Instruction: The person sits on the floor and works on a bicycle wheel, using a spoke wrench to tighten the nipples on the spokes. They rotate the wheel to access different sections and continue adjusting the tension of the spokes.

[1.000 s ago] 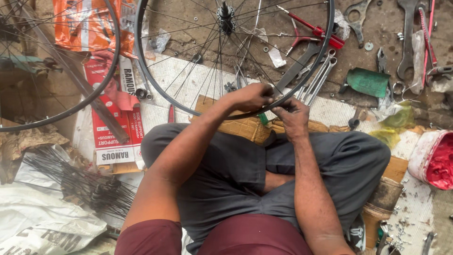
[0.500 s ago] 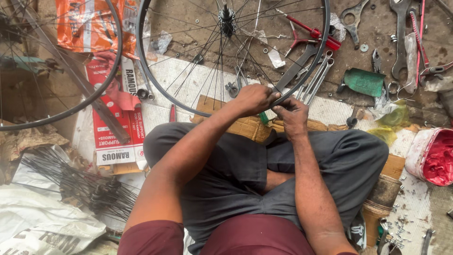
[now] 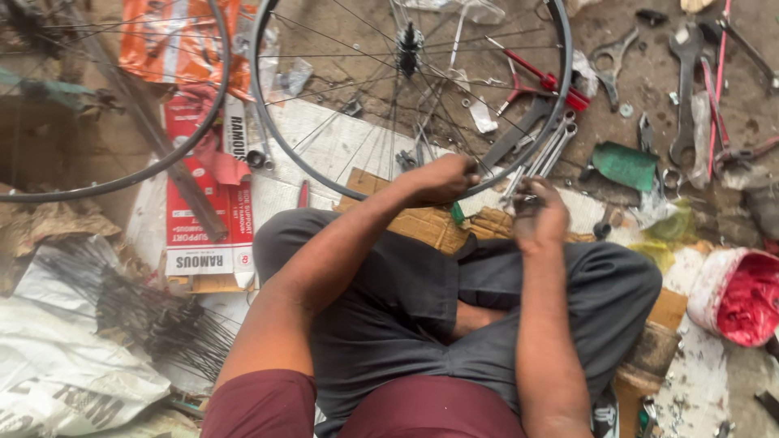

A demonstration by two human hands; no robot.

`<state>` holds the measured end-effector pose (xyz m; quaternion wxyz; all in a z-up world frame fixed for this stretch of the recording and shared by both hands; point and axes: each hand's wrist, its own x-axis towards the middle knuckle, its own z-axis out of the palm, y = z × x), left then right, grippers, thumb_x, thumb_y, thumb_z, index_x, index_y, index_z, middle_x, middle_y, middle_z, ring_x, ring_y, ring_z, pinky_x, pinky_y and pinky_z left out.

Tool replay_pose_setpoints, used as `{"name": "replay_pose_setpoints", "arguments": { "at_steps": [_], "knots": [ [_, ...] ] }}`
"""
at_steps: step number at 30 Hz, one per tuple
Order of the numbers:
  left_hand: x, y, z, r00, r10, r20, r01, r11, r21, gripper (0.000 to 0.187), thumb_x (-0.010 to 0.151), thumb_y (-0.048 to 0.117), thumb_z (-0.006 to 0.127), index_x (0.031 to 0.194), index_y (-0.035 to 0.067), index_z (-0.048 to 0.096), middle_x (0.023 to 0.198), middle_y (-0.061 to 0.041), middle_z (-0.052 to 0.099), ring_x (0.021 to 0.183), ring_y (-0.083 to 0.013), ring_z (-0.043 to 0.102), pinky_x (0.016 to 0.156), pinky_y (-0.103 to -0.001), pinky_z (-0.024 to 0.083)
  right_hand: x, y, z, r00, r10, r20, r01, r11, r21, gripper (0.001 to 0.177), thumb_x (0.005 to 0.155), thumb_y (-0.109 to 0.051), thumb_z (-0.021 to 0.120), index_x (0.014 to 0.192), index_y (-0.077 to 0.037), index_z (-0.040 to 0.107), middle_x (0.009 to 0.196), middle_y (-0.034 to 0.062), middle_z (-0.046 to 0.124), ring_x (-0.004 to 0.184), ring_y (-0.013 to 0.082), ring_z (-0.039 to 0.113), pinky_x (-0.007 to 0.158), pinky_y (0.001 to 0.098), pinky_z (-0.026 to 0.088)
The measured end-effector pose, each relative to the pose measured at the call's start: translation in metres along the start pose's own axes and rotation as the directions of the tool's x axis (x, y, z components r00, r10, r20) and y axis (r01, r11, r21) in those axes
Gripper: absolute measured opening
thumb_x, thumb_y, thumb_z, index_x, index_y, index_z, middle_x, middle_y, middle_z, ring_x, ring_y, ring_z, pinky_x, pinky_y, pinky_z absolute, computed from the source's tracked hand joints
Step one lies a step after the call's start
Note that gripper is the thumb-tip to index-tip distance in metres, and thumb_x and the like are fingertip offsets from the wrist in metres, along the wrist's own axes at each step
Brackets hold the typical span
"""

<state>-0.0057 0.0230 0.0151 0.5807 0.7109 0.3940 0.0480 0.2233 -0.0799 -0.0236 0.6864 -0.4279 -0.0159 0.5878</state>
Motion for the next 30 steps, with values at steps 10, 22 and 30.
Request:
{"name": "replay_pose_setpoints", "arguments": {
  "at_steps": [10, 22, 30],
  "knots": [
    [0.014, -0.022, 0.006, 1.000, 0.028, 0.002, -0.028, 0.971, 0.239, 0.039, 0.098, 0.035, 0.056, 0.099, 0.000, 0.071, 0.089, -0.023, 0.074, 0.084, -0.0374, 0.072, 0.077, -0.050, 0.055, 0.010, 0.004, -0.020, 0.993, -0.121, -0.001, 0.121, 0.990, -0.070, 0.014, 0.105, 0.001, 0.056, 0.112, -0.007, 0.064, 0.100, 0.0120, 0.070, 0.085, 0.0225, 0.069, 0.072, 0.0344, 0.059],
    [-0.006, -0.008, 0.006, 0.997, -0.079, -0.020, 0.082, 0.963, 0.256, 0.045, 0.106, 0.039, 0.051, 0.097, 0.000, 0.073, 0.085, -0.021, 0.073, 0.073, -0.0321, 0.070, 0.070, -0.047, 0.053, -0.006, -0.001, 0.003, 0.985, -0.160, 0.061, 0.164, 0.984, -0.067, 0.011, 0.105, 0.000, 0.060, 0.114, -0.006, 0.064, 0.095, 0.0097, 0.070, 0.080, 0.0203, 0.067, 0.071, 0.0338, 0.059],
    [0.001, -0.040, 0.016, 0.983, -0.181, -0.030, 0.183, 0.948, 0.260, 0.037, 0.091, 0.039, 0.059, 0.085, 0.006, 0.075, 0.071, -0.013, 0.072, 0.064, -0.0282, 0.073, 0.063, -0.043, 0.058, 0.001, 0.026, -0.017, 0.967, -0.253, 0.013, 0.247, 0.932, -0.267, 0.012, 0.095, -0.002, 0.075, 0.105, -0.004, 0.069, 0.084, 0.0032, 0.067, 0.065, 0.0132, 0.061, 0.055, 0.0264, 0.051]
  ]
}}
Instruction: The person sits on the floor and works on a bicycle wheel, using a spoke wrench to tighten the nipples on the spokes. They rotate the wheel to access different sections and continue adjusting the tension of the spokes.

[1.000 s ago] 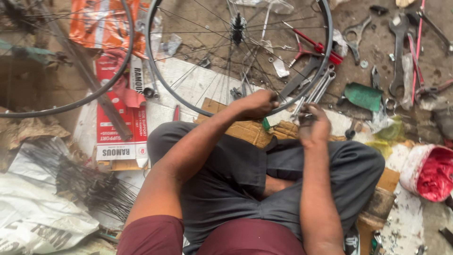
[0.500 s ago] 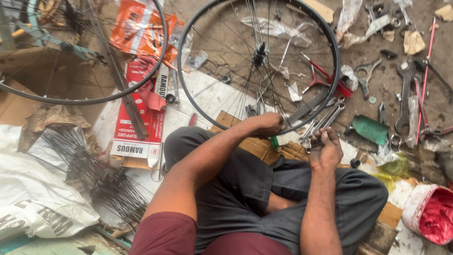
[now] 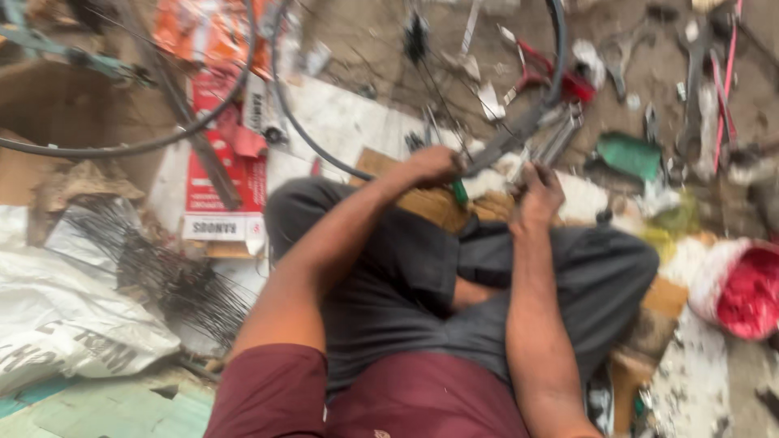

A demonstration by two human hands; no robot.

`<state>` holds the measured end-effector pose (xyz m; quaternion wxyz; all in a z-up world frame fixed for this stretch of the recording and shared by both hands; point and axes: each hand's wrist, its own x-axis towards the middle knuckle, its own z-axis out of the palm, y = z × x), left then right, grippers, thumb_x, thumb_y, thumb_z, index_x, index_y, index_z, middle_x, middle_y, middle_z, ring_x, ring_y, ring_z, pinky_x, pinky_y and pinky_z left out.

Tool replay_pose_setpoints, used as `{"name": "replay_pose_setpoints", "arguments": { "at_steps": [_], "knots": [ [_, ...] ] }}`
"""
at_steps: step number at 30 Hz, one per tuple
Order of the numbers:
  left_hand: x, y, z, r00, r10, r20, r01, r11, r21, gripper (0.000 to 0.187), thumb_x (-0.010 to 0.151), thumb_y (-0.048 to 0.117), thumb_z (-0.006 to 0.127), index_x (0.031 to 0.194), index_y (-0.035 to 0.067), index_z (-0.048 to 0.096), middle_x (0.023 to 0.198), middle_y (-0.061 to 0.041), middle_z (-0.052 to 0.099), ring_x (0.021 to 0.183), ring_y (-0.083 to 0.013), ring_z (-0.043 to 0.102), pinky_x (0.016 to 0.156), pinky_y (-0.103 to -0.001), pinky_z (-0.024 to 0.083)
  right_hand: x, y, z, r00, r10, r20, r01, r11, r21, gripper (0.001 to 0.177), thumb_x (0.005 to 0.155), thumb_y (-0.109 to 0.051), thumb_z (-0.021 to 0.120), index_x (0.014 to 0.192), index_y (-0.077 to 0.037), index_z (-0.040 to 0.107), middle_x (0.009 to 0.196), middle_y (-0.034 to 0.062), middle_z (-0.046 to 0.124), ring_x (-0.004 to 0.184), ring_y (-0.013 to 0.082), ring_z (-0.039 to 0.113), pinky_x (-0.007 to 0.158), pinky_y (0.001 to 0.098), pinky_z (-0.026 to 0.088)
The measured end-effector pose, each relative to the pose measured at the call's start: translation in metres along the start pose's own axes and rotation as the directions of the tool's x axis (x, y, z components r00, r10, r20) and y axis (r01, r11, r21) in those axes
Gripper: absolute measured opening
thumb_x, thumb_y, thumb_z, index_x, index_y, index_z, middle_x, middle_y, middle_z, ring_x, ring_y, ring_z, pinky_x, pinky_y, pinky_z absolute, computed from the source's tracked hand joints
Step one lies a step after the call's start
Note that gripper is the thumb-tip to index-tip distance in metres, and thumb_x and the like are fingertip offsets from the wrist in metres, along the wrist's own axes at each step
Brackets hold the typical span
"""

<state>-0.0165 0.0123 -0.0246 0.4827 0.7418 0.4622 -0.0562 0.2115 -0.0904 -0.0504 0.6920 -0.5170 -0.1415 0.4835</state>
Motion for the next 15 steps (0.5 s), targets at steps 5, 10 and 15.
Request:
{"name": "replay_pose_setpoints", "arguments": {
  "at_steps": [5, 10, 15],
  "knots": [
    [-0.029, -0.015, -0.015, 0.985, -0.125, -0.118, 0.155, 0.942, 0.299, 0.040, 0.088, 0.044, 0.070, 0.089, 0.005, 0.076, 0.098, -0.020, 0.073, 0.092, -0.0370, 0.070, 0.080, -0.048, 0.055, -0.020, 0.019, 0.014, 0.999, 0.019, 0.027, -0.016, 0.995, -0.103, 0.013, 0.090, 0.003, 0.075, 0.103, 0.000, 0.073, 0.085, 0.0066, 0.071, 0.066, 0.0133, 0.066, 0.056, 0.0258, 0.057],
    [-0.064, -0.008, -0.032, 0.892, 0.065, -0.448, 0.091, 0.943, 0.319, 0.026, 0.087, 0.028, 0.068, 0.099, 0.006, 0.075, 0.099, -0.020, 0.075, 0.095, -0.0385, 0.072, 0.081, -0.049, 0.056, -0.043, 0.015, 0.033, 0.992, 0.104, 0.076, -0.079, 0.957, -0.278, 0.017, 0.084, 0.006, 0.071, 0.100, 0.002, 0.074, 0.087, 0.0079, 0.074, 0.071, 0.0144, 0.070, 0.059, 0.0270, 0.060],
    [-0.034, 0.017, -0.017, 0.974, -0.057, -0.221, 0.151, 0.887, 0.437, 0.027, 0.086, 0.031, 0.067, 0.090, 0.006, 0.075, 0.097, -0.020, 0.075, 0.093, -0.0364, 0.073, 0.080, -0.048, 0.058, -0.051, 0.036, 0.052, 0.992, 0.056, 0.111, -0.007, 0.916, -0.401, 0.017, 0.081, 0.007, 0.074, 0.096, -0.001, 0.074, 0.087, 0.0058, 0.073, 0.074, 0.0127, 0.070, 0.065, 0.0249, 0.060]
  ]
}}
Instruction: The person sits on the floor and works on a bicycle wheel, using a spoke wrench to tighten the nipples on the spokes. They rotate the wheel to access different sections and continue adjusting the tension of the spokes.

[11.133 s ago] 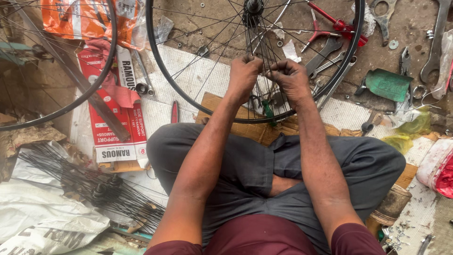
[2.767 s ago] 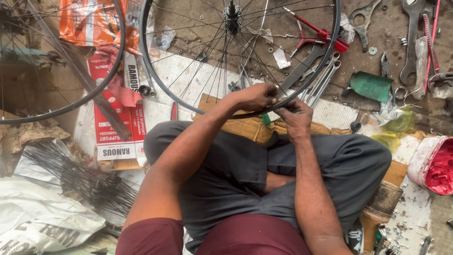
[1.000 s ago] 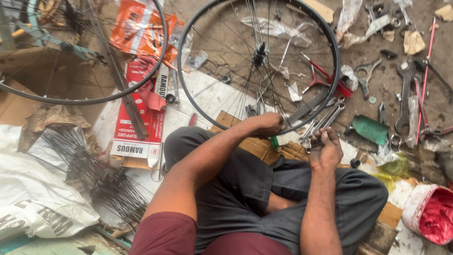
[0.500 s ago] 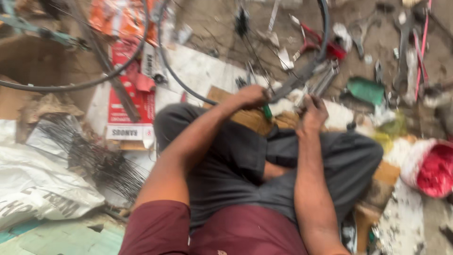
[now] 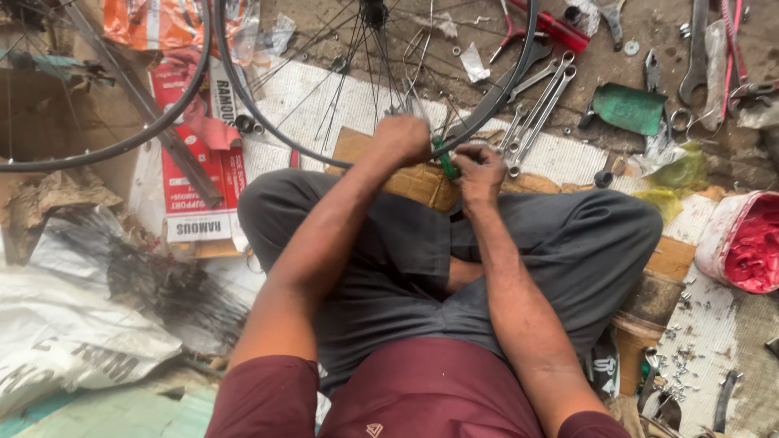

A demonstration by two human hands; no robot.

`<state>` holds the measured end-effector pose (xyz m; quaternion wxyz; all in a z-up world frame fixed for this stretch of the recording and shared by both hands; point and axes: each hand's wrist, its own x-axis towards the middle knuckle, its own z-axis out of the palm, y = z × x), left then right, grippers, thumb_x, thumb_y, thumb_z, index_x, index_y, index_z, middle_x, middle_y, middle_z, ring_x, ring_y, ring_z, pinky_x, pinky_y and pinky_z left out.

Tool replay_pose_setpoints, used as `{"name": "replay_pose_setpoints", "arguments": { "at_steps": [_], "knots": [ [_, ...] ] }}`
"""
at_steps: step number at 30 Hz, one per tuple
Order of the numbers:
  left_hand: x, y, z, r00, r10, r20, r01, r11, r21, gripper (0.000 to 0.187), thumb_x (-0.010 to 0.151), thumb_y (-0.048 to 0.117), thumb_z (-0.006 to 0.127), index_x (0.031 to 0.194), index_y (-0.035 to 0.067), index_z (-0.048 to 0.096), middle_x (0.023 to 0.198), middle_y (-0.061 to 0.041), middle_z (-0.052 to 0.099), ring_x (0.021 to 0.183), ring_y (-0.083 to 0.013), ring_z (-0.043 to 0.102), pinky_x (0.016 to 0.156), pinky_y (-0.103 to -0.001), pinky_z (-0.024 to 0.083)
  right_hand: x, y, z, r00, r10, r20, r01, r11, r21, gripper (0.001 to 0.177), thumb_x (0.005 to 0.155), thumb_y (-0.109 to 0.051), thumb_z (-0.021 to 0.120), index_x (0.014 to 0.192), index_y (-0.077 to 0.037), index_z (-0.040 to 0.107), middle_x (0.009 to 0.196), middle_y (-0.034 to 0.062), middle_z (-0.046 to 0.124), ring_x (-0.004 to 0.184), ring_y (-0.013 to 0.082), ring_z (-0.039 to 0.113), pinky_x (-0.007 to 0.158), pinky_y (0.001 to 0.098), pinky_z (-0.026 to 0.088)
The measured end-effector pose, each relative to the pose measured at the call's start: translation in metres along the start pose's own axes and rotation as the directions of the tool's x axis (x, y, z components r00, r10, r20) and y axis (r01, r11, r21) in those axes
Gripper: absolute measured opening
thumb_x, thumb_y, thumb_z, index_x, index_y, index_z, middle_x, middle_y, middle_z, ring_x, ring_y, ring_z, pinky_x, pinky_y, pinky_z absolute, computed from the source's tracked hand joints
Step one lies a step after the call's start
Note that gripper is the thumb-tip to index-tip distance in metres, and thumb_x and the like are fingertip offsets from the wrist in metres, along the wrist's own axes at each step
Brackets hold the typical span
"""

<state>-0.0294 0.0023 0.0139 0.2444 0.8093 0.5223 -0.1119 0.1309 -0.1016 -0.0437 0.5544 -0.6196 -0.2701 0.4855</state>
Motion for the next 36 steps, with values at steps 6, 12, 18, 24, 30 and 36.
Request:
{"name": "replay_pose_setpoints", "arguments": {
  "at_steps": [6, 12, 18, 24, 30, 36],
  "knots": [
    [0.021, 0.002, 0.015, 0.980, 0.146, -0.138, -0.156, 0.986, -0.065, 0.021, 0.081, 0.025, 0.067, 0.087, 0.007, 0.075, 0.094, -0.021, 0.075, 0.091, -0.0386, 0.072, 0.080, -0.049, 0.058, 0.014, 0.031, 0.004, 0.986, -0.140, -0.094, 0.137, 0.990, -0.034, 0.017, 0.079, 0.009, 0.079, 0.092, -0.001, 0.074, 0.086, 0.0055, 0.073, 0.076, 0.0119, 0.068, 0.071, 0.0241, 0.057],
    [0.041, 0.002, 0.051, 0.955, 0.159, -0.252, -0.199, 0.969, -0.142, 0.025, 0.087, 0.029, 0.063, 0.094, 0.007, 0.072, 0.093, -0.021, 0.074, 0.089, -0.0409, 0.072, 0.076, -0.053, 0.056, 0.028, 0.062, -0.003, 0.943, -0.321, -0.088, 0.256, 0.868, -0.425, 0.013, 0.081, 0.001, 0.082, 0.093, -0.003, 0.076, 0.086, 0.0030, 0.077, 0.077, 0.0103, 0.070, 0.075, 0.0249, 0.057],
    [0.049, 0.001, 0.058, 0.971, 0.174, -0.163, -0.226, 0.890, -0.395, 0.028, 0.090, 0.025, 0.062, 0.097, -0.001, 0.070, 0.085, -0.025, 0.072, 0.079, -0.0419, 0.071, 0.072, -0.053, 0.056, 0.022, 0.070, 0.006, 0.964, -0.243, -0.107, 0.216, 0.952, -0.215, 0.012, 0.083, 0.000, 0.080, 0.093, -0.003, 0.075, 0.086, 0.0023, 0.076, 0.076, 0.0087, 0.068, 0.071, 0.0238, 0.056],
    [0.007, 0.018, -0.006, 0.989, 0.044, 0.140, 0.070, 0.700, -0.711, 0.026, 0.098, 0.020, 0.055, 0.099, -0.004, 0.062, 0.069, -0.017, 0.068, 0.054, -0.0266, 0.068, 0.048, -0.041, 0.055, 0.002, 0.036, 0.022, 0.969, -0.218, -0.115, 0.194, 0.963, -0.189, 0.009, 0.087, 0.000, 0.076, 0.093, -0.003, 0.072, 0.085, 0.0026, 0.074, 0.077, 0.0099, 0.069, 0.070, 0.0241, 0.058],
    [-0.004, 0.025, -0.028, 0.988, 0.080, 0.130, 0.054, 0.611, -0.790, 0.025, 0.098, 0.014, 0.055, 0.096, -0.008, 0.065, 0.070, -0.014, 0.066, 0.054, -0.0218, 0.066, 0.048, -0.037, 0.054, 0.000, 0.009, 0.018, 0.948, -0.297, -0.111, 0.265, 0.934, -0.239, 0.013, 0.086, 0.000, 0.079, 0.093, -0.005, 0.069, 0.087, 0.0016, 0.071, 0.079, 0.0096, 0.069, 0.072, 0.0240, 0.059],
    [-0.012, 0.032, -0.042, 0.987, 0.101, 0.129, 0.055, 0.536, -0.843, 0.025, 0.100, 0.017, 0.055, 0.096, -0.006, 0.064, 0.071, -0.010, 0.061, 0.056, -0.0184, 0.060, 0.048, -0.036, 0.050, 0.000, 0.006, 0.019, 0.916, -0.371, -0.156, 0.367, 0.929, -0.053, 0.012, 0.086, 0.001, 0.077, 0.091, -0.006, 0.068, 0.088, 0.0005, 0.069, 0.082, 0.0085, 0.067, 0.076, 0.0233, 0.059]
  ]
}}
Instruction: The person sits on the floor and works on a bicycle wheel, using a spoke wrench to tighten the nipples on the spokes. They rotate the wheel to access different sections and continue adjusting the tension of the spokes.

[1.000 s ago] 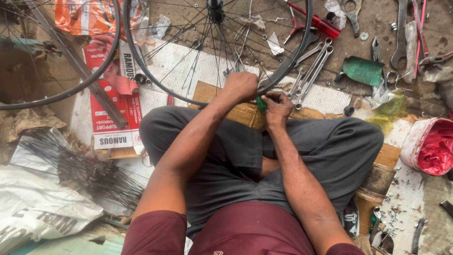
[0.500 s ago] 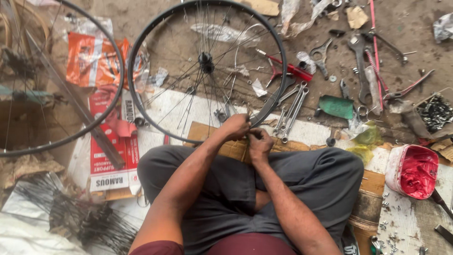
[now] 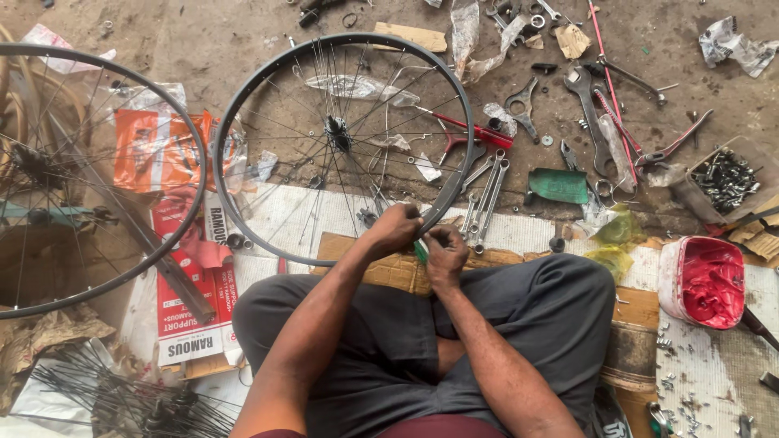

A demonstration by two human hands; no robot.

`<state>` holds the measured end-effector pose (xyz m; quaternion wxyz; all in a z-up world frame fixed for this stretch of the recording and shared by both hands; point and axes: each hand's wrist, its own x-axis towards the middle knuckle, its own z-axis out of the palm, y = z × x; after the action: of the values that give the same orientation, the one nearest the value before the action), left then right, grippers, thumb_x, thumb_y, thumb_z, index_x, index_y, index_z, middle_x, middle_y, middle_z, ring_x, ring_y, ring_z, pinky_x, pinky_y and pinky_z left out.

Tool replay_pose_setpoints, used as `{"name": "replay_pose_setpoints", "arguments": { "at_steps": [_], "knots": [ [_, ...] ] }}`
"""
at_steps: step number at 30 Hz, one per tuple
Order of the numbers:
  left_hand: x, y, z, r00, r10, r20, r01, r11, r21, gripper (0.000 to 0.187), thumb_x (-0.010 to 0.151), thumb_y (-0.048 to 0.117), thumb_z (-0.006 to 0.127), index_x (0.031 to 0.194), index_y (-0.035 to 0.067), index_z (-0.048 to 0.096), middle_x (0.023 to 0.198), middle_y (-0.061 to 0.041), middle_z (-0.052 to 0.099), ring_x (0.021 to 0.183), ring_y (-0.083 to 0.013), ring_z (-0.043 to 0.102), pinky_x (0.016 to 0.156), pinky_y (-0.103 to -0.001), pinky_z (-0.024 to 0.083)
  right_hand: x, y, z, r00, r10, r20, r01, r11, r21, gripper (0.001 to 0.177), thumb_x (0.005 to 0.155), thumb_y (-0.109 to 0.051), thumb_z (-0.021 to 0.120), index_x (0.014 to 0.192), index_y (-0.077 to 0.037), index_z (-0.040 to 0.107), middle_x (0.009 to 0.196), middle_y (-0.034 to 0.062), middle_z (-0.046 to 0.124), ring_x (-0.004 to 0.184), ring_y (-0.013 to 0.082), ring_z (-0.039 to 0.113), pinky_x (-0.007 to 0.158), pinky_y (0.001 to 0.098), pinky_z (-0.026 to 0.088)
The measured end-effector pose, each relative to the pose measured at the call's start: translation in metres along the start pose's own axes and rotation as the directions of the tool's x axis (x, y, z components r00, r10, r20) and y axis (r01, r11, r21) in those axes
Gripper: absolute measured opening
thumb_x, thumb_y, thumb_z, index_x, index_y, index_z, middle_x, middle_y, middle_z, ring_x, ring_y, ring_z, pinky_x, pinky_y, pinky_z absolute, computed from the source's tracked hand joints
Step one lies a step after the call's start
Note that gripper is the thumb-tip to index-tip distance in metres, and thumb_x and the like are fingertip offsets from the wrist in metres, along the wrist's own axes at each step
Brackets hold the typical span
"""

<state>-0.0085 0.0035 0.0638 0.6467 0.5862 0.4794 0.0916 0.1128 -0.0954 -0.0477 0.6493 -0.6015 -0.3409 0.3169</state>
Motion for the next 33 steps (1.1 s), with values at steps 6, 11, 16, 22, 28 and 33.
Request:
{"name": "replay_pose_setpoints", "arguments": {
  "at_steps": [6, 11, 16, 22, 28, 33],
  "knots": [
    [-0.011, 0.016, 0.000, 0.999, 0.037, 0.005, -0.036, 0.998, -0.059, 0.024, 0.101, 0.018, 0.054, 0.099, -0.005, 0.061, 0.071, -0.008, 0.059, 0.055, -0.0170, 0.057, 0.048, -0.035, 0.048, 0.003, -0.002, 0.000, 0.997, -0.076, -0.034, 0.075, 0.997, -0.029, 0.016, 0.085, 0.005, 0.080, 0.092, -0.004, 0.069, 0.089, 0.0006, 0.068, 0.082, 0.0090, 0.065, 0.075, 0.0236, 0.057],
    [-0.011, 0.017, -0.003, 0.999, 0.034, 0.023, -0.033, 0.998, -0.044, 0.027, 0.102, 0.019, 0.053, 0.097, -0.006, 0.061, 0.071, -0.008, 0.060, 0.055, -0.0172, 0.059, 0.048, -0.035, 0.050, 0.009, -0.010, -0.002, 0.999, -0.017, 0.029, 0.012, 0.988, 0.155, 0.014, 0.087, 0.005, 0.078, 0.093, -0.003, 0.068, 0.090, 0.0012, 0.068, 0.084, 0.0100, 0.067, 0.079, 0.0248, 0.060],
    [-0.011, 0.016, -0.003, 0.998, 0.055, 0.024, -0.054, 0.998, -0.033, 0.028, 0.105, 0.020, 0.052, 0.097, -0.004, 0.063, 0.070, -0.007, 0.059, 0.055, -0.0158, 0.057, 0.049, -0.035, 0.048, 0.007, -0.018, 0.002, 1.000, 0.005, -0.024, -0.002, 0.992, 0.128, 0.015, 0.088, 0.007, 0.078, 0.098, 0.000, 0.069, 0.093, 0.0043, 0.070, 0.086, 0.0119, 0.067, 0.080, 0.0257, 0.058],
    [-0.014, 0.022, -0.001, 1.000, 0.029, 0.003, -0.029, 0.999, -0.043, 0.029, 0.105, 0.021, 0.051, 0.099, -0.006, 0.061, 0.070, -0.006, 0.057, 0.055, -0.0164, 0.056, 0.048, -0.036, 0.047, 0.005, -0.028, 0.000, 0.994, 0.112, 0.002, -0.112, 0.991, 0.070, 0.016, 0.088, 0.007, 0.073, 0.102, -0.002, 0.071, 0.095, 0.0057, 0.073, 0.088, 0.0137, 0.072, 0.085, 0.0267, 0.063],
    [-0.007, 0.012, -0.004, 0.997, -0.023, 0.077, 0.033, 0.991, -0.127, 0.024, 0.104, 0.020, 0.049, 0.107, -0.001, 0.061, 0.076, -0.005, 0.061, 0.064, -0.0172, 0.057, 0.055, -0.035, 0.049, 0.020, -0.026, -0.010, 0.974, 0.228, 0.003, -0.228, 0.974, 0.002, 0.018, 0.084, 0.003, 0.080, 0.097, -0.003, 0.069, 0.091, 0.0038, 0.071, 0.081, 0.0102, 0.066, 0.073, 0.0255, 0.059],
    [0.021, -0.021, 0.009, 0.975, 0.192, -0.112, -0.105, 0.842, 0.529, 0.041, 0.107, 0.036, 0.056, 0.100, -0.001, 0.073, 0.087, -0.019, 0.070, 0.081, -0.0325, 0.065, 0.072, -0.044, 0.048, 0.027, 0.002, -0.018, 0.932, 0.268, 0.245, -0.332, 0.901, 0.278, 0.013, 0.087, 0.005, 0.074, 0.096, -0.003, 0.070, 0.086, 0.0030, 0.070, 0.070, 0.0094, 0.061, 0.062, 0.0236, 0.049]
  ]
}}
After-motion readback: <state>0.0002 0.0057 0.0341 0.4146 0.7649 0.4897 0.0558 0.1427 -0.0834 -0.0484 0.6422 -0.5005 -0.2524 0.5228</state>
